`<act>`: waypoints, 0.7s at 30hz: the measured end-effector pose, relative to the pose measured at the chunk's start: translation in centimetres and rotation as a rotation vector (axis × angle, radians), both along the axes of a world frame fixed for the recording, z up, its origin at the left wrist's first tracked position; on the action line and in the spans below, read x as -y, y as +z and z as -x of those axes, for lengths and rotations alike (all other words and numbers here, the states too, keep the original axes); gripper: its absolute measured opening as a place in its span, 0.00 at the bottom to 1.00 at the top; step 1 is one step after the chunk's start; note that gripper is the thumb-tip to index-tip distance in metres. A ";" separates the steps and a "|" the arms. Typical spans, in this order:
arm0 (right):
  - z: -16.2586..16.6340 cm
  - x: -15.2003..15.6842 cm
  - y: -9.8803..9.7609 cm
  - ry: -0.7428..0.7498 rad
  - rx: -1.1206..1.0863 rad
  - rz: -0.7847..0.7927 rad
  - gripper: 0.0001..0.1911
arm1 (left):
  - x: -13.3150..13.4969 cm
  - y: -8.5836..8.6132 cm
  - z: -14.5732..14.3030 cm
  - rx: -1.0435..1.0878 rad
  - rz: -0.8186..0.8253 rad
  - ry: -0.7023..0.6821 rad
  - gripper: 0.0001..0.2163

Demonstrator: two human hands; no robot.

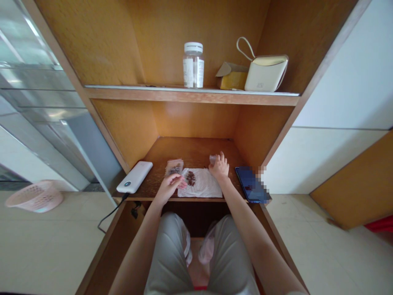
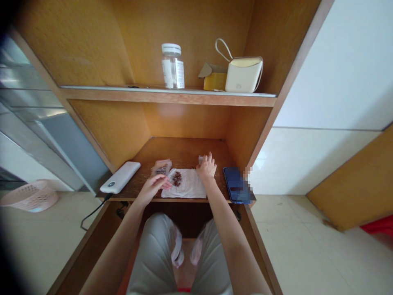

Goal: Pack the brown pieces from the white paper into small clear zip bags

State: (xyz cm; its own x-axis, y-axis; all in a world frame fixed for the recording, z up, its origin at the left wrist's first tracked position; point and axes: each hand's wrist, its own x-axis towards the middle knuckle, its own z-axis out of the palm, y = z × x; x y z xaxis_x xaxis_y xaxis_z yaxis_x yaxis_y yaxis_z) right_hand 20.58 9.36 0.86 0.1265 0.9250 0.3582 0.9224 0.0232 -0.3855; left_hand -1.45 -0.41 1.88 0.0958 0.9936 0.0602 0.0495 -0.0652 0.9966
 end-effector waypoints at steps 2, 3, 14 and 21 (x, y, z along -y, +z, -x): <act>0.0 -0.1 -0.1 -0.003 -0.008 -0.005 0.29 | -0.1 0.0 0.0 -0.004 -0.002 -0.001 0.14; 0.0 -0.2 -0.1 -0.006 -0.010 -0.008 0.29 | -0.1 0.0 0.0 -0.005 -0.003 -0.002 0.14; 0.0 -0.1 -0.1 -0.020 -0.018 -0.032 0.26 | 0.3 0.4 -0.1 -0.008 -0.009 -0.005 0.14; -0.7 0.5 0.0 0.098 -0.100 -0.125 0.22 | 0.2 0.2 -0.1 0.001 -0.015 0.014 0.14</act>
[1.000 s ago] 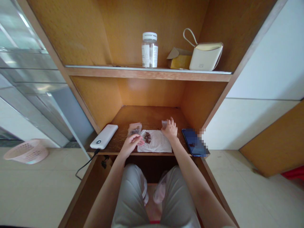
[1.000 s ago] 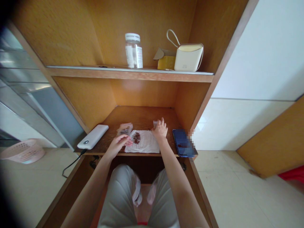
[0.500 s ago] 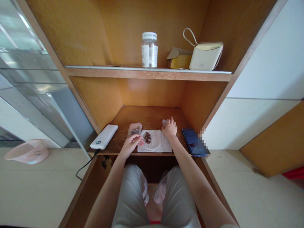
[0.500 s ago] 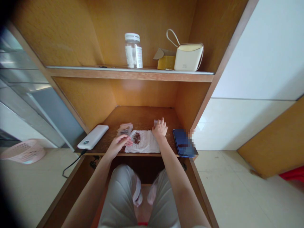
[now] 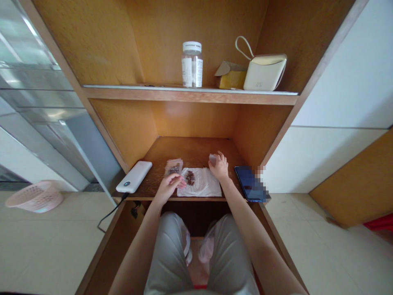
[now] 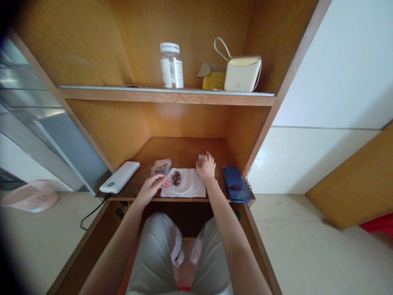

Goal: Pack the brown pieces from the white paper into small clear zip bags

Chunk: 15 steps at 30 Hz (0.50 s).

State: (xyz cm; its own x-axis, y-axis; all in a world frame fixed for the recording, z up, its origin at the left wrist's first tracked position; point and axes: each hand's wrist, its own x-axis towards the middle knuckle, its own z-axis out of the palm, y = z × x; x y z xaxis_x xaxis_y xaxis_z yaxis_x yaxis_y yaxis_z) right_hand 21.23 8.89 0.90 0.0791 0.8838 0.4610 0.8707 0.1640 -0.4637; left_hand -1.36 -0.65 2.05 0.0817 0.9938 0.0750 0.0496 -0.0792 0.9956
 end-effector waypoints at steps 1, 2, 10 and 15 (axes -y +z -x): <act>-0.2 0.1 0.0 0.031 -0.003 -0.010 0.21 | 0.0 0.0 0.0 0.000 -0.001 0.001 0.14; -0.3 0.2 0.1 0.061 0.000 -0.019 0.22 | 0.0 -0.1 0.0 0.000 -0.003 0.001 0.15; -0.5 0.8 -0.1 0.205 0.180 -0.030 0.25 | 0.1 -0.2 0.0 -0.023 -0.009 0.010 0.14; -0.5 0.7 -0.6 0.209 0.284 -0.014 0.25 | 0.0 -0.2 0.0 -0.016 0.000 0.010 0.14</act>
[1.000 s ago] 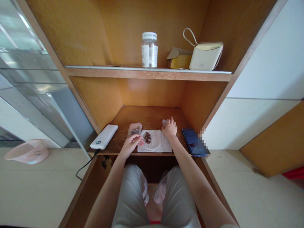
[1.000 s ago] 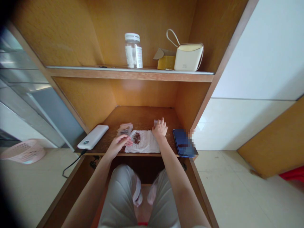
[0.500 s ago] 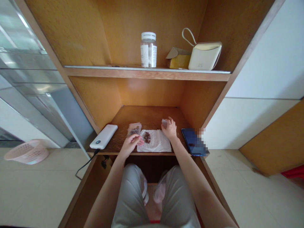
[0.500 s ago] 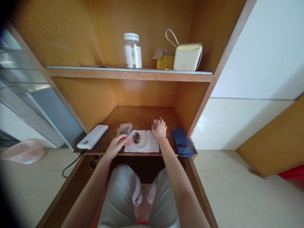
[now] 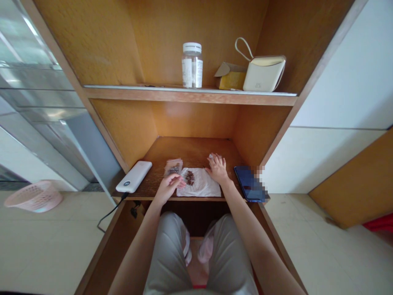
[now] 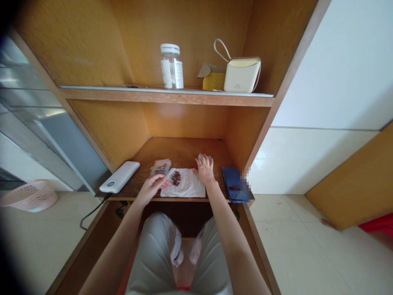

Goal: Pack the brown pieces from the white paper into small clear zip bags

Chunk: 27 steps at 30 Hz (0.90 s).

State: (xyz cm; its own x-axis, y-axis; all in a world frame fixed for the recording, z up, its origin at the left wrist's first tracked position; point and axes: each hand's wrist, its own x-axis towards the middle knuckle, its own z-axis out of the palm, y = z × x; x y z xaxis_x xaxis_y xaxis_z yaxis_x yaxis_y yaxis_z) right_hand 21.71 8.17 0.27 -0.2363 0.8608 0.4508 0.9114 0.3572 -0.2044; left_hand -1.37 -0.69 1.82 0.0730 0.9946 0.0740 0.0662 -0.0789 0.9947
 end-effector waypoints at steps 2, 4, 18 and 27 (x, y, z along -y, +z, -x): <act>-0.1 0.0 -0.1 -0.002 0.019 0.003 0.25 | 0.0 0.0 0.0 0.002 -0.002 0.002 0.14; -0.1 0.0 -0.2 -0.003 0.030 0.005 0.24 | 0.0 0.1 0.0 -0.002 -0.004 0.007 0.14; -0.6 -0.3 -0.6 -0.019 0.021 0.069 0.25 | 0.1 0.0 -0.1 0.000 0.006 0.016 0.13; -0.7 -0.4 -0.7 -0.022 0.008 0.092 0.26 | -0.1 -0.3 -0.1 0.002 -0.022 0.019 0.12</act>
State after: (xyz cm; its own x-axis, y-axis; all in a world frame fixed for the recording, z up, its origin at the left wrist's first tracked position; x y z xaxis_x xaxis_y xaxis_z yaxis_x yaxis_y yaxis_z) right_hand 22.38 8.58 -0.41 -0.2205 0.9034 0.3677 0.9205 0.3174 -0.2280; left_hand -1.25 -0.63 1.50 0.0543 0.9939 0.0956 0.0657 -0.0991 0.9929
